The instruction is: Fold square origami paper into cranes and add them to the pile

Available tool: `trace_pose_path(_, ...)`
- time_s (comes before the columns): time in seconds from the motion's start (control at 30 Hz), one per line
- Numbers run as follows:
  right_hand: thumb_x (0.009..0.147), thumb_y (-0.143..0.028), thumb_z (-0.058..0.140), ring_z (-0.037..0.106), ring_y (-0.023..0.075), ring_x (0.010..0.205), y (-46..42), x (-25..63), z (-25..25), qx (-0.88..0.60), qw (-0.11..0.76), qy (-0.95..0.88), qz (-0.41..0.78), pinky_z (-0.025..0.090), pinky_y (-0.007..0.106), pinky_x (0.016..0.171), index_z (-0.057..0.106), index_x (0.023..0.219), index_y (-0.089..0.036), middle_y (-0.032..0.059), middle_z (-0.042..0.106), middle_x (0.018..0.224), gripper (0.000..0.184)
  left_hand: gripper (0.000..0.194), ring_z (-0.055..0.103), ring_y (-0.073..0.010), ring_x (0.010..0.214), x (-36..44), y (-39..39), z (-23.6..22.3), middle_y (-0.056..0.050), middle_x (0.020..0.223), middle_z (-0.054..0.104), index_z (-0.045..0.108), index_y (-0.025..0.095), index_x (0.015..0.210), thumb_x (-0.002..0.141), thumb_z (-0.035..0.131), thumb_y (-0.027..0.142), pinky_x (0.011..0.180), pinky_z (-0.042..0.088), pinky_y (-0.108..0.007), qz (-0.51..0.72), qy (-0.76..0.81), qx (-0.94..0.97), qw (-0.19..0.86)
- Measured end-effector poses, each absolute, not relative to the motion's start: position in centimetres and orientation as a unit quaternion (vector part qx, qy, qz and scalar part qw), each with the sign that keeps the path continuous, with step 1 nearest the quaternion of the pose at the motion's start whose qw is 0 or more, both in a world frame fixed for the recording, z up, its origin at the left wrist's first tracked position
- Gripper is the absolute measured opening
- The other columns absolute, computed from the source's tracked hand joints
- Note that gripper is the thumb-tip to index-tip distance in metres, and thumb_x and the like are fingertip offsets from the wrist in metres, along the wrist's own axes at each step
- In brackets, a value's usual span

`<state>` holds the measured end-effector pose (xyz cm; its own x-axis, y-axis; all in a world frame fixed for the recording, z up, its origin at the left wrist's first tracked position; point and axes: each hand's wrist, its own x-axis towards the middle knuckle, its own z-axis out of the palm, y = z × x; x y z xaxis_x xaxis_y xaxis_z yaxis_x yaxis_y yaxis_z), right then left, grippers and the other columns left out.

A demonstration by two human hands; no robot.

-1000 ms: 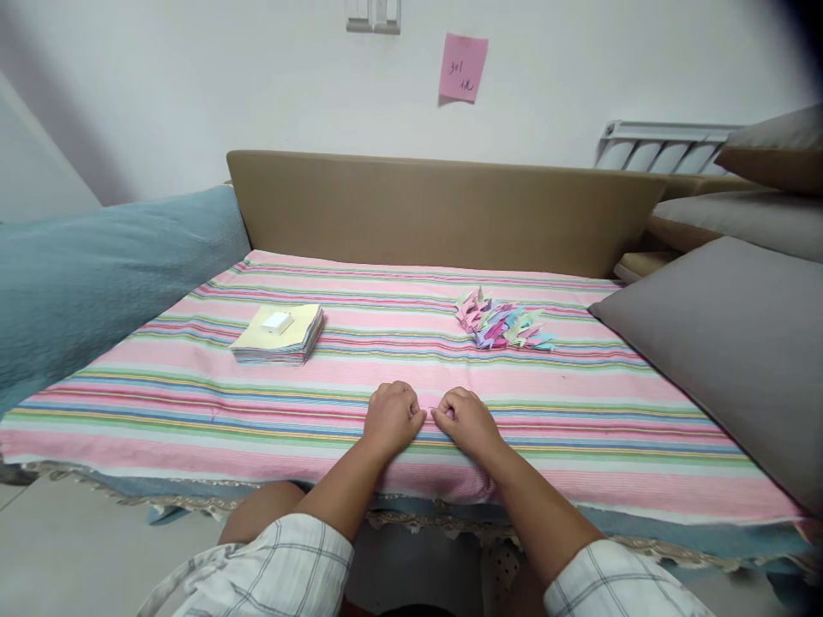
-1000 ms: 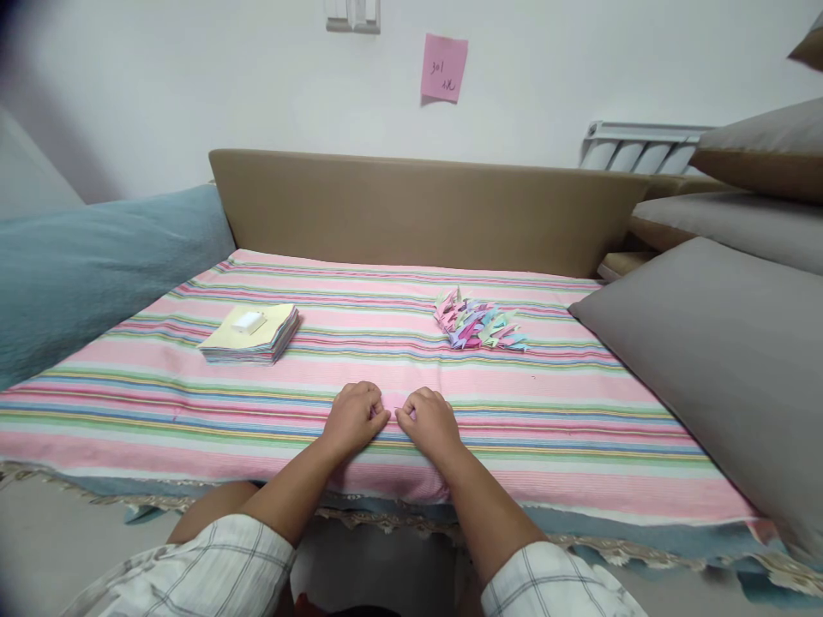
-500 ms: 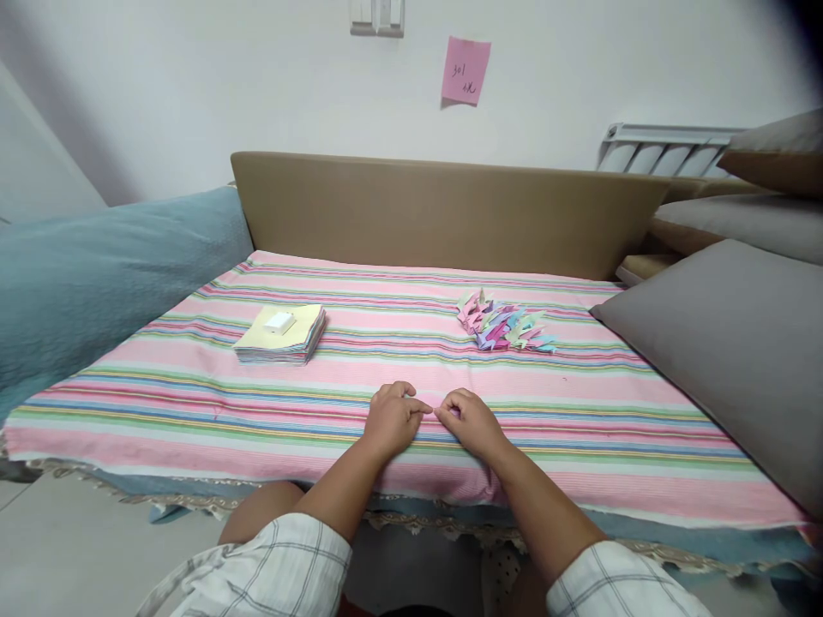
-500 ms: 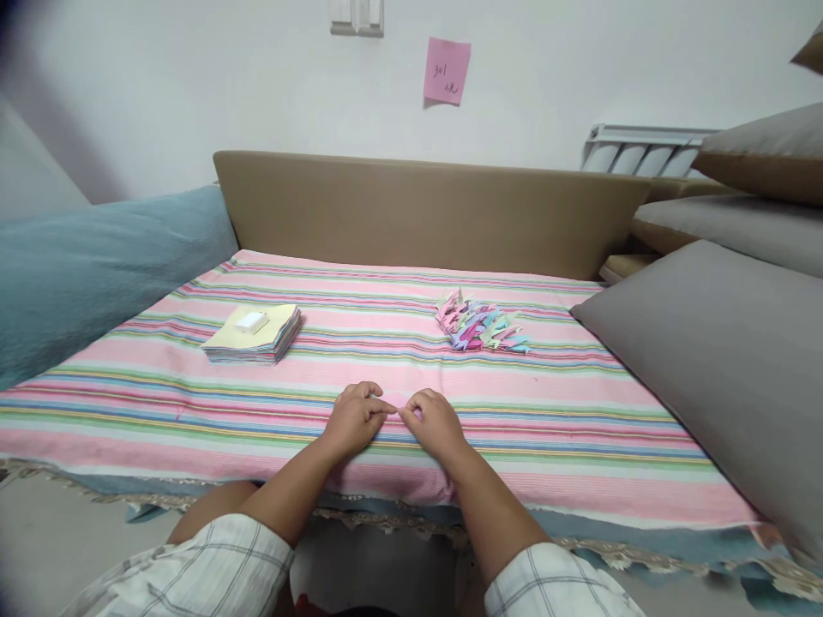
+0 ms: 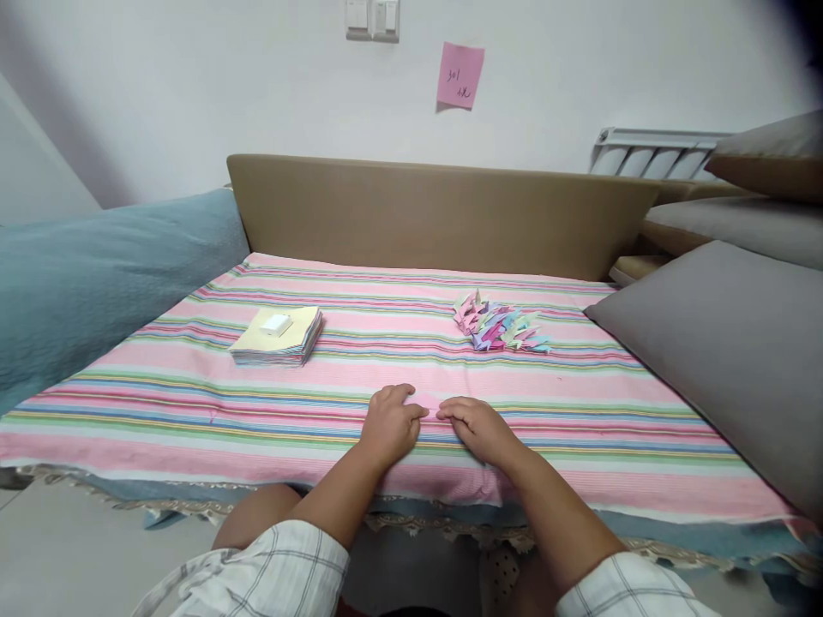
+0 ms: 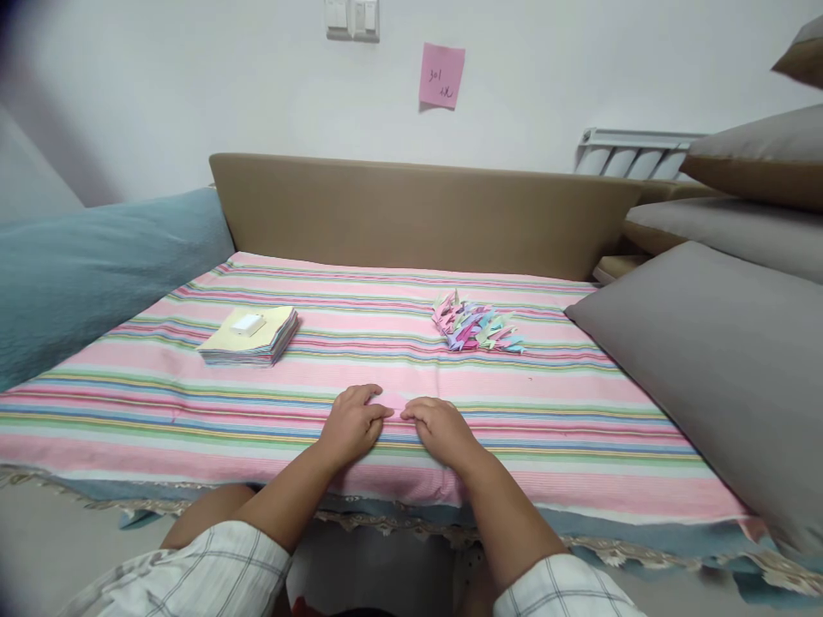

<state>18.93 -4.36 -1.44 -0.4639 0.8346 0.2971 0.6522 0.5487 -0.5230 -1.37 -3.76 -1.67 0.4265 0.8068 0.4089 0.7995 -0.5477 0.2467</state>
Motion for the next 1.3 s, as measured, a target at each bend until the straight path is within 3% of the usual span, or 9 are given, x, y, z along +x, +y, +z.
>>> trace_pose_path(0.43, 0.080, -0.008, 0.044, 0.055, 0.0193, 0.104, -5.1, 17.9, -0.3, -0.496, 0.144, -0.851, 0.099, 0.041, 0.033, 0.085, 0.068, 0.100, -0.026, 0.0032, 0.063, 0.113, 0.036, 0.024, 0.050, -0.0254, 0.103, -1.2, -3.9, -1.5, -0.006, 0.114, 0.059, 0.073, 0.030, 0.090, 0.078, 0.055, 0.020, 0.088, 0.040, -0.043, 0.231, 0.485, 0.843, 0.003)
trace_pose_path(0.63, 0.080, -0.005, 0.041, 0.053, 0.0181, 0.104, -5.7, 17.9, -0.1, -0.477, 0.146, -0.861, 0.099, 0.037, 0.032, 0.086, 0.060, 0.113, -0.027, 0.0028, 0.061, 0.115, 0.043, 0.026, 0.050, -0.0251, 0.106, -1.3, -3.7, -1.4, -0.005, 0.115, 0.059, 0.073, 0.031, 0.092, 0.078, 0.054, 0.019, 0.091, 0.039, -0.043, 0.230, 0.494, 0.838, 0.035)
trace_pose_path(1.07, 0.087, -0.013, 0.044, 0.045, 0.0191, 0.105, -5.8, 17.4, -0.7, -0.505, 0.098, -0.854, 0.072, 0.032, 0.030, 0.086, 0.054, 0.119, -0.036, 0.0021, 0.054, 0.119, 0.041, 0.029, 0.051, -0.0243, 0.107, -1.6, -3.3, -1.2, -0.004, 0.118, 0.058, 0.072, 0.033, 0.094, 0.078, 0.053, 0.018, 0.093, 0.040, -0.044, 0.237, 0.497, 0.831, 0.082)
trace_pose_path(1.2, 0.087, -0.012, 0.043, 0.045, 0.0196, 0.105, -5.8, 17.4, -0.6, -0.510, 0.089, -0.852, 0.074, 0.032, 0.031, 0.085, 0.055, 0.119, -0.037, 0.0019, 0.053, 0.117, 0.042, 0.032, 0.048, -0.0230, 0.111, -2.1, -3.7, -1.3, -0.004, 0.123, 0.054, 0.073, 0.028, 0.089, 0.073, 0.053, 0.009, 0.095, 0.040, -0.040, 0.277, 0.478, 0.832, 0.063)
trace_pose_path(1.3, 0.087, -0.011, 0.042, 0.046, 0.0194, 0.104, -5.8, 17.4, -0.7, -0.505, 0.103, -0.854, 0.072, 0.033, 0.031, 0.085, 0.055, 0.119, -0.038, 0.0022, 0.054, 0.117, 0.044, 0.030, 0.044, -0.0257, 0.114, -2.3, -4.3, -1.5, -0.004, 0.129, 0.051, 0.073, 0.030, 0.087, 0.072, 0.056, 0.010, 0.096, 0.038, -0.045, 0.280, 0.461, 0.842, 0.022)
